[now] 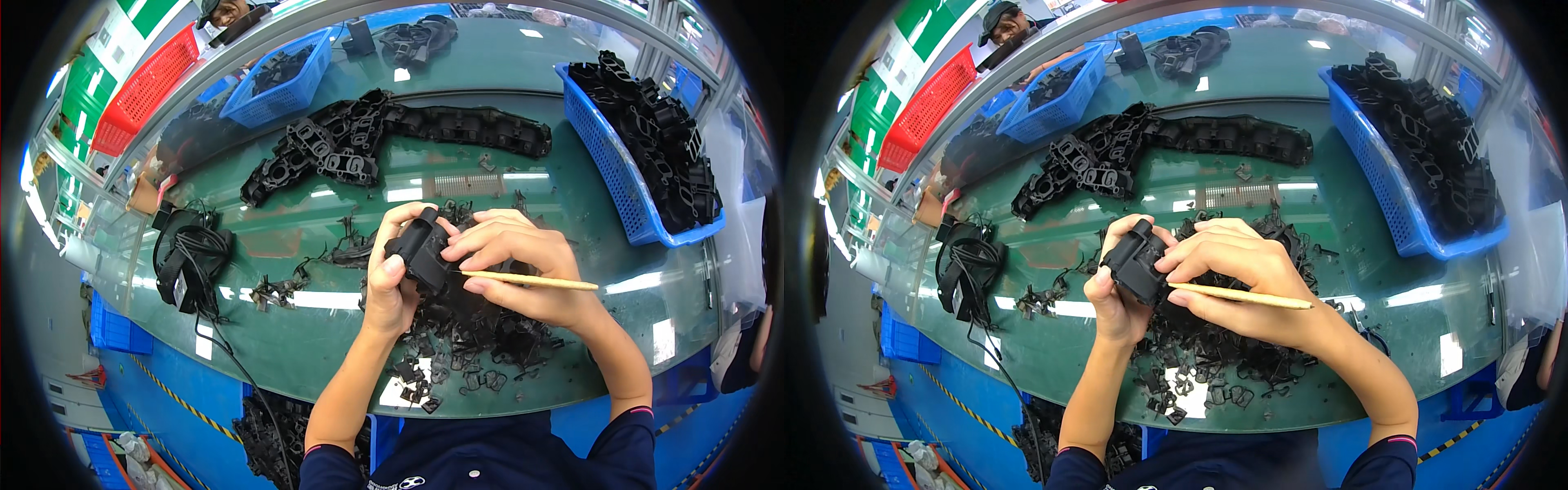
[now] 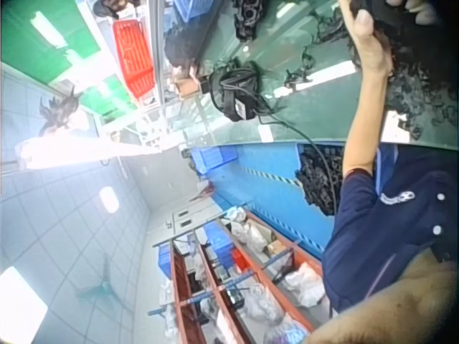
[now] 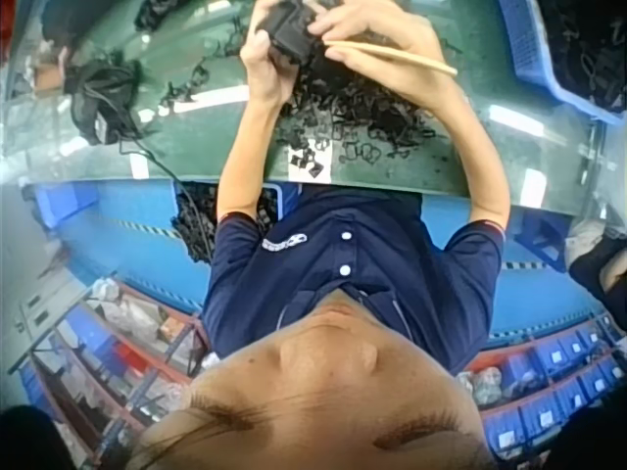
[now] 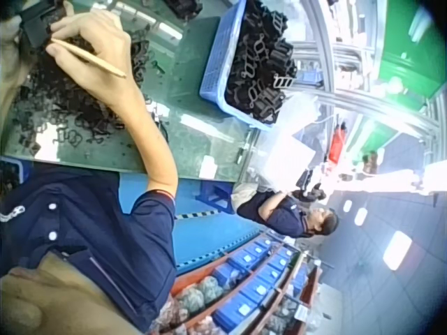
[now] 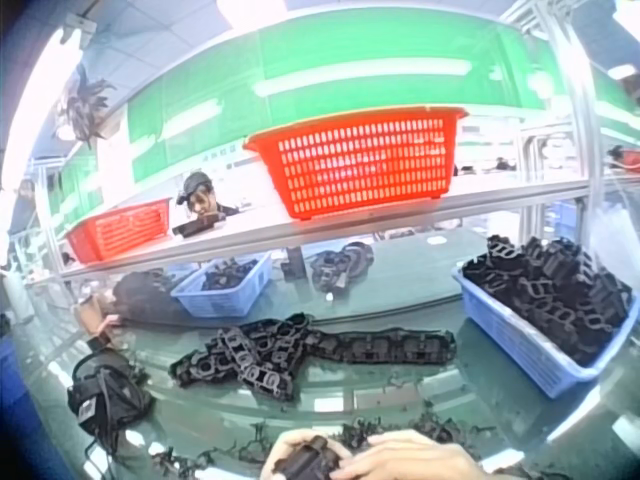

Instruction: Scraping and trimming excess plastic from molded parts at a factory workbench using a hand tool and scissors.

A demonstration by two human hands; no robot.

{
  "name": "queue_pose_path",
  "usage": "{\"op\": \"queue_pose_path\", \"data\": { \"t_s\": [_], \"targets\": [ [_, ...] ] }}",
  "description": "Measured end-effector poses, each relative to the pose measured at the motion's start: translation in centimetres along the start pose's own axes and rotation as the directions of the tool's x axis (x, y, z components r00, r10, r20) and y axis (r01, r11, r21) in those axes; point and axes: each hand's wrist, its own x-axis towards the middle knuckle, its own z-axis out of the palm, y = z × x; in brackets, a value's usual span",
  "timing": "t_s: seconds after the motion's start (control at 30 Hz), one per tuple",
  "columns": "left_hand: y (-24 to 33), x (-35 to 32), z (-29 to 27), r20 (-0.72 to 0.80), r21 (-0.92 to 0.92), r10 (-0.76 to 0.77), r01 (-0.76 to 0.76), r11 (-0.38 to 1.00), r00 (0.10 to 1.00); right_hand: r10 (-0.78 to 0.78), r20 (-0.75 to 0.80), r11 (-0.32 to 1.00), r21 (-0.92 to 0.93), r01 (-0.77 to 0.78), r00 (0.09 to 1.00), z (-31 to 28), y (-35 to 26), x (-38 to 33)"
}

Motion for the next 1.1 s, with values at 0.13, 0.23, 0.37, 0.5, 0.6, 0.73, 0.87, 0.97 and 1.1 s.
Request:
{"op": "queue_pose_path", "data": {
  "t_s": [0.13,0.23,0.37,0.5,0.6,0.73,0.87,0.97,1.1],
  "targets": [
    [0.0,0.0,-0.2,0.025,0.032,0.006,-0.007,0.999,1.000,-0.049,0.028,0.997,-0.059,0.050,0.998,-0.1,-0.1,0.0],
    [0.1,0.0,-0.2,0.023,0.085,0.014,-0.016,0.996,1.000,-0.159,0.044,0.976,-0.142,0.164,0.986,0.0,-0.2,0.2],
    [-0.1,-0.1,-0.2,0.012,0.150,-0.003,0.001,0.989,1.000,-0.281,0.097,0.899,-0.322,0.297,0.955,0.3,0.2,0.1],
    [-0.1,0.1,-0.1,0.006,0.068,-0.047,0.047,0.997,0.999,-0.280,-0.099,0.914,-0.332,0.234,0.955,0.8,0.5,0.1],
    [0.0,0.0,-1.2,0.058,0.007,-0.060,0.060,0.998,0.997,-0.193,-0.421,0.933,-0.357,0.033,0.886,-0.6,2.1,0.3],
    [0.3,0.0,-0.5,-0.056,-0.077,-0.078,0.073,0.994,0.995,0.258,-0.460,0.959,0.019,-0.281,0.849,-2.5,1.9,0.1],
    [0.2,0.1,-0.6,-0.093,-0.123,-0.061,0.049,0.991,0.994,0.148,-0.187,0.987,-0.030,-0.156,0.971,-1.6,0.0,-0.2],
    [0.1,0.1,-0.5,-0.120,-0.111,-0.017,0.004,0.994,0.993,0.093,-0.151,0.994,0.068,-0.084,0.984,0.7,-1.1,-0.4],
    [0.4,0.0,0.0,-0.137,-0.124,0.034,-0.051,0.991,0.990,0.027,-0.222,0.998,-0.056,-0.040,0.975,2.5,-1.0,-1.0]
  ]
}}
